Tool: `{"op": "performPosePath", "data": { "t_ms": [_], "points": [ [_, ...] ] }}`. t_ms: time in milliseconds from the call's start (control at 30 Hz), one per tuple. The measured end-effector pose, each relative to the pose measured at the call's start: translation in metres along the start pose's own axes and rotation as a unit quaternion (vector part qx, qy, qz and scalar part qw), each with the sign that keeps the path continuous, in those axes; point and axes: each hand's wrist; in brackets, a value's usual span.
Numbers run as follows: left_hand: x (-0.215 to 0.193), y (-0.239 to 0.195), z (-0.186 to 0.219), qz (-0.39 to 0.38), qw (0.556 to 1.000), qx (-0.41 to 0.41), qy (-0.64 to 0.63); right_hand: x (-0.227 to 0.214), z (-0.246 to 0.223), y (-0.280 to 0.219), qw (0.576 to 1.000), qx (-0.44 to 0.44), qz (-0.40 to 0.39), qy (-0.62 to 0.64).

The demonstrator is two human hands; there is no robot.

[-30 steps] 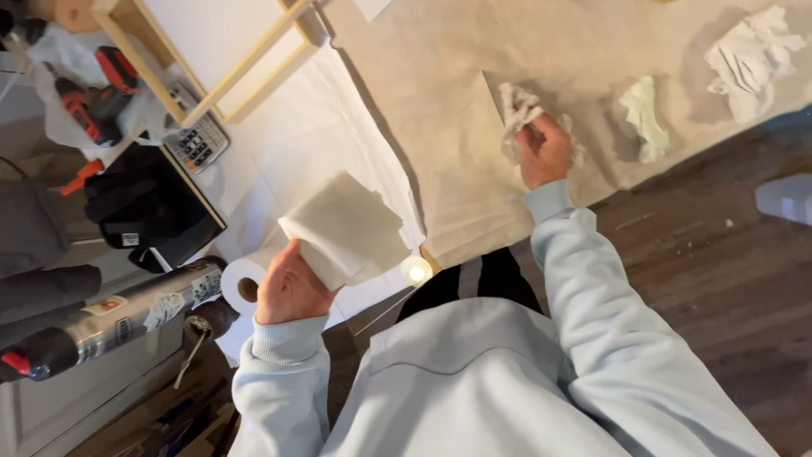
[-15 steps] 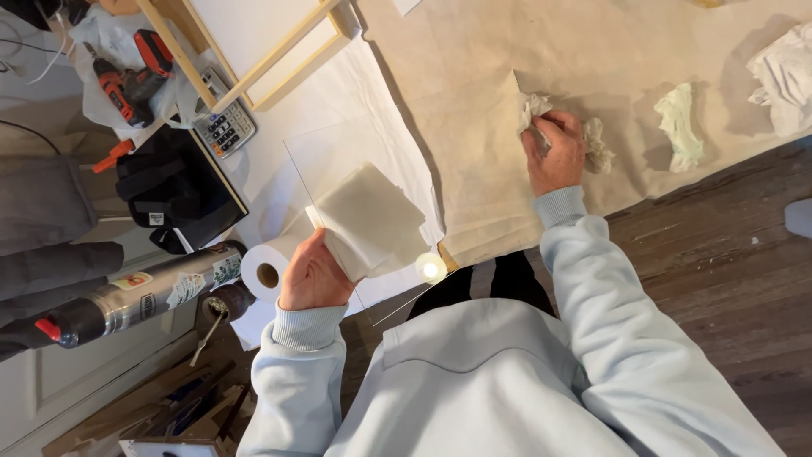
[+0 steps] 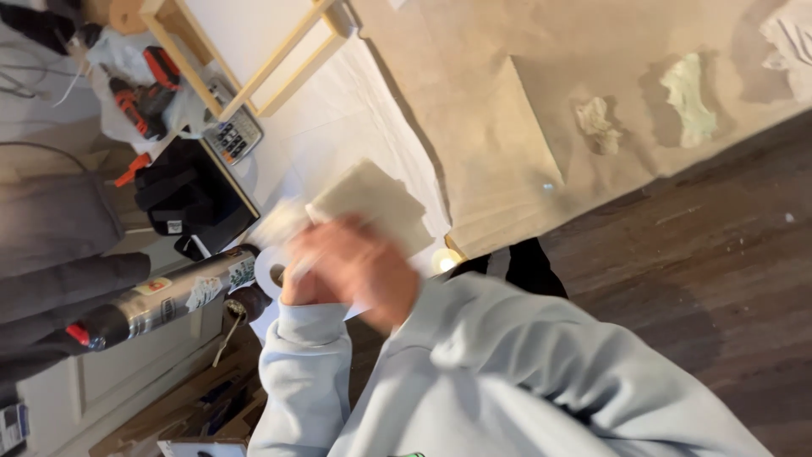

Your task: The person is cleaning small rectangular panes of glass using a spray cleaning solution and paper towels on a workshop bench.

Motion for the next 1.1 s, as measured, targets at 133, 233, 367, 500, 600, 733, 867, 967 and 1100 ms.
{"op": "performPosePath", "data": {
  "t_ms": [133, 233, 367, 500, 600, 733, 867, 967, 1100],
  "points": [
    [-0.014, 0.004, 0.004, 0.046, 0.999, -0.006, 0.021, -0.042, -0.019, 0.009, 0.990, 0.021, -0.019, 0.140],
    [-0.029, -0.001, 0.006, 0.077, 0.997, -0.002, 0.028, -0.098, 0.154, 0.025, 0.992, 0.061, 0.074, 0.087],
    [-0.032, -0.003, 0.008, 0.070, 0.997, -0.011, 0.032, -0.159, 0.283, 0.012, 0.979, 0.044, 0.103, -0.171],
    [-0.032, -0.005, 0.012, 0.071, 0.996, -0.019, 0.043, -0.140, 0.285, 0.002, 0.974, 0.034, 0.099, -0.203],
    [-0.039, 0.000, 0.013, 0.058, 0.997, -0.024, 0.045, -0.100, 0.217, 0.002, 0.980, 0.026, 0.059, -0.190],
    [-0.070, -0.008, 0.011, 0.044, 0.999, -0.005, 0.006, -0.028, 0.049, -0.024, 0.999, -0.026, -0.010, -0.016],
    [-0.053, 0.002, 0.006, 0.034, 0.999, 0.015, -0.006, -0.033, -0.027, -0.023, 0.992, -0.099, -0.026, 0.068],
    [-0.027, -0.003, 0.008, 0.058, 0.997, 0.035, 0.031, -0.096, 0.129, -0.018, 0.975, 0.011, -0.057, 0.215],
    [-0.024, -0.002, 0.009, 0.062, 0.997, 0.037, 0.032, -0.161, 0.267, -0.016, 0.976, 0.050, 0.136, -0.163]
  ]
}}
Point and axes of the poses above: each hand's wrist, its own y-axis towards the middle knuckle, its own x-axis out of the palm, z = x × y, and after that the axes turned 2 degrees about z, right-handed
